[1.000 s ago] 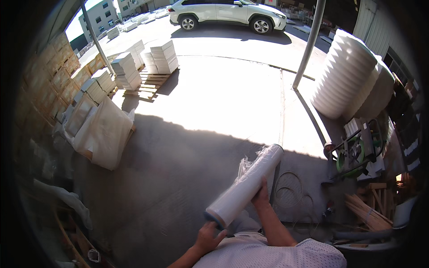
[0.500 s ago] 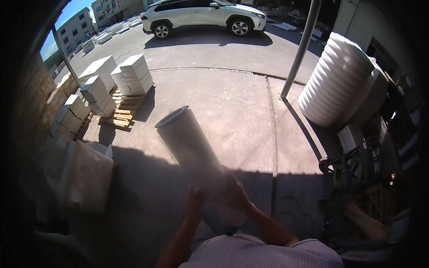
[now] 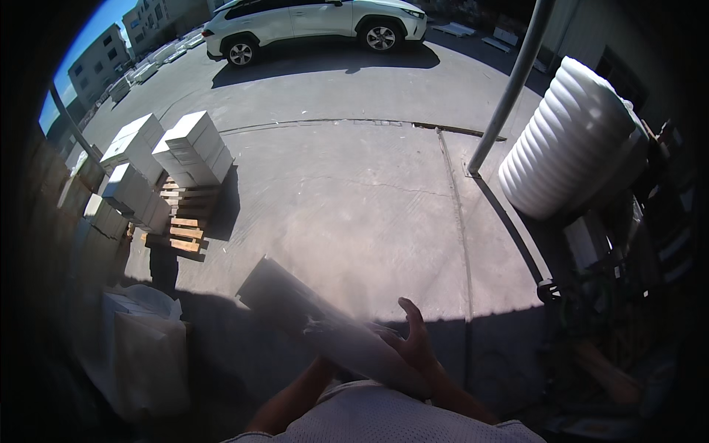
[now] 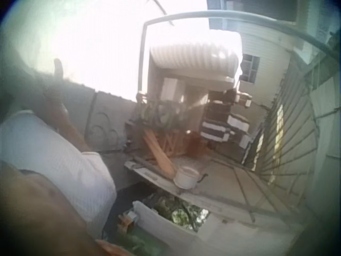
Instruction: The person retrieves a roll of stretch wrap, walks to a pallet stacked with white rectangular tiles, and wraps the pallet by circling the roll around the load multiple times. The person tears off the wrap and finishes securing the pallet.
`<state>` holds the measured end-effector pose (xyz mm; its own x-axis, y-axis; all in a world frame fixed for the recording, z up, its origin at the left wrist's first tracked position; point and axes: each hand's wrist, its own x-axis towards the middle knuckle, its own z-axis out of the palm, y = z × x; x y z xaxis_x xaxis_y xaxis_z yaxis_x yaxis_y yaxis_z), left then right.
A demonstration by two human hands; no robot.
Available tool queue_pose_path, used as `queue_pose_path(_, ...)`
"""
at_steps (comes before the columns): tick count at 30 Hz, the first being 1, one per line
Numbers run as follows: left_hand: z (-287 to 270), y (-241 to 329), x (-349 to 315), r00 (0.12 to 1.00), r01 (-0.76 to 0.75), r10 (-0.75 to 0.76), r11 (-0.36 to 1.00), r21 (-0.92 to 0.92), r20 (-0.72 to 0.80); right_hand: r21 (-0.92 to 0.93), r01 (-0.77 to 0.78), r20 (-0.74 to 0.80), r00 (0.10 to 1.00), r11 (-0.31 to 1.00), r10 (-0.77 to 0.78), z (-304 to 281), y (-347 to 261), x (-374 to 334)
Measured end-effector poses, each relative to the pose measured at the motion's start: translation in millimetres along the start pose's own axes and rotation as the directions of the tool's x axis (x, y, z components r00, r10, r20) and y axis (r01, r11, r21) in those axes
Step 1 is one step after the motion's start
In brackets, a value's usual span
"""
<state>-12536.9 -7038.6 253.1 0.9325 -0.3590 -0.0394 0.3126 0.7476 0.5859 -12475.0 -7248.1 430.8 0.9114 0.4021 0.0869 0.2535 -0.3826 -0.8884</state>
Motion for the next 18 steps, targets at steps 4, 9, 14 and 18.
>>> queue_pose_path(4, -18, 54, 121, 0.986, 0.012, -0.096, 0.852, 0.523, 0.134, 0.390, -0.446, 0.434, 0.861, 0.806, 0.267, -13, 47, 128)
queue_pose_path(9, -4, 122, 261, 0.999, 0.033, -0.033, 0.982, 0.185, 0.000, 0.219, -0.217, 0.431, 0.896, 0.951, 0.105, -51, 55, 276)
queue_pose_path(14, -34, 173, 360, 0.995, -0.074, 0.092, 0.936, 0.343, -0.038, 0.147, -0.324, 0.347, 0.902, 0.935, 0.258, -70, 79, 412)
queue_pose_path(18, -82, 213, 451, 0.990, -0.026, 0.066, 0.951, 0.308, -0.122, 0.076, -0.268, 0.339, 0.913, 0.960, 0.228, -79, 120, 531)
